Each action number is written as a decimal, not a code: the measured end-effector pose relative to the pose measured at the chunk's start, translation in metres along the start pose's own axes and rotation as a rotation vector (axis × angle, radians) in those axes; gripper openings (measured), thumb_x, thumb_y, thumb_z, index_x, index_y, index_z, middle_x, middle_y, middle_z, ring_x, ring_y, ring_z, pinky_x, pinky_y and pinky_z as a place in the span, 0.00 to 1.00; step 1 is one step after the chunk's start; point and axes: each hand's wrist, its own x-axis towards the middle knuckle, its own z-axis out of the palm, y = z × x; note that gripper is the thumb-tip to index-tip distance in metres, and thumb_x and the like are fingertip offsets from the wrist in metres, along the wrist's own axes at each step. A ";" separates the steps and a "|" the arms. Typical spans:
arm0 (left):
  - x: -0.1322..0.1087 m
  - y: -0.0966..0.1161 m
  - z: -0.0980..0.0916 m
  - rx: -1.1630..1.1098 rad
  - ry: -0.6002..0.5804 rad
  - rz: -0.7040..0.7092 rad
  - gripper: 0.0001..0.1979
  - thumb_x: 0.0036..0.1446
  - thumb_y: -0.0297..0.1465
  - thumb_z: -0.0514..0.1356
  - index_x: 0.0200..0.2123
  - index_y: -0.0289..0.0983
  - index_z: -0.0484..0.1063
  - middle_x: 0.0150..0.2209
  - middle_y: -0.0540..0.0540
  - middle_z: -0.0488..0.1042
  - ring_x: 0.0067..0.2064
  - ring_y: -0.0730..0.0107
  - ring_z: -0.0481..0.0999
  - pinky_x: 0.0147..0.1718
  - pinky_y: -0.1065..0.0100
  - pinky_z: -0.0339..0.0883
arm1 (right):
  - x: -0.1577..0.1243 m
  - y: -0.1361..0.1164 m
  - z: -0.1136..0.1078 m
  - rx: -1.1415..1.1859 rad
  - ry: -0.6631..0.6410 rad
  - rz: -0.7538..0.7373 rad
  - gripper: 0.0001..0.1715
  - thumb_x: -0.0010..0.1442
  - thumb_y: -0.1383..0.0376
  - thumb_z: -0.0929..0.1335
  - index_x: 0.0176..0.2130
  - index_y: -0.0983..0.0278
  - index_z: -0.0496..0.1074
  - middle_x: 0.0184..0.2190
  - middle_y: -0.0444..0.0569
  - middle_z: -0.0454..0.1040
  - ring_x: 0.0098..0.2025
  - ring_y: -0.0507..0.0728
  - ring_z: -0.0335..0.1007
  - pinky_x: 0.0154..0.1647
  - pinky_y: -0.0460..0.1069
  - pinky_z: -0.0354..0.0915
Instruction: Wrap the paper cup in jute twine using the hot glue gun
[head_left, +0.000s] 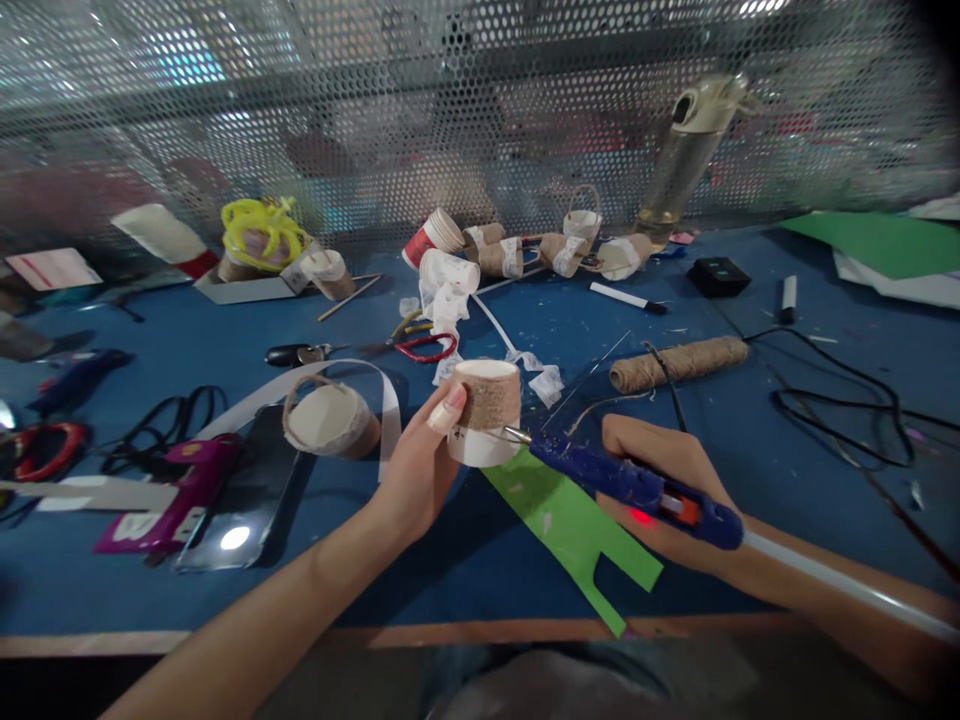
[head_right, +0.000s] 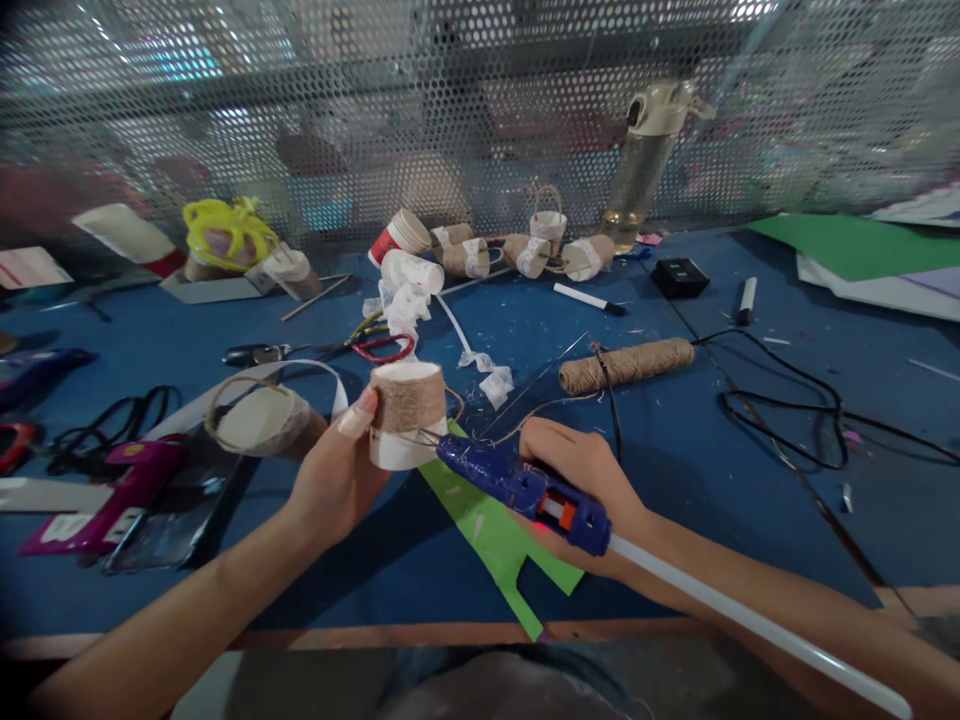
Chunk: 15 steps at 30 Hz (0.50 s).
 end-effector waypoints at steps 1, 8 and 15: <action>0.000 0.000 0.000 0.006 -0.004 -0.005 0.21 0.57 0.45 0.70 0.48 0.39 0.83 0.48 0.44 0.84 0.54 0.55 0.81 0.55 0.62 0.72 | 0.000 0.000 0.000 0.003 0.003 -0.007 0.16 0.58 0.69 0.66 0.27 0.60 0.52 0.24 0.37 0.54 0.25 0.50 0.49 0.29 0.48 0.47; -0.002 0.004 0.004 -0.001 0.019 -0.046 0.20 0.58 0.42 0.67 0.49 0.37 0.82 0.51 0.42 0.83 0.58 0.51 0.78 0.61 0.56 0.68 | 0.001 0.001 -0.001 0.068 -0.006 -0.006 0.19 0.54 0.71 0.69 0.27 0.59 0.53 0.24 0.36 0.56 0.24 0.49 0.50 0.27 0.48 0.47; -0.003 0.010 0.006 -0.019 0.043 -0.072 0.20 0.63 0.41 0.63 0.51 0.33 0.81 0.52 0.38 0.82 0.55 0.51 0.79 0.55 0.57 0.72 | 0.003 0.000 -0.002 0.026 0.005 0.005 0.18 0.53 0.72 0.68 0.26 0.59 0.52 0.23 0.37 0.55 0.24 0.50 0.50 0.27 0.48 0.48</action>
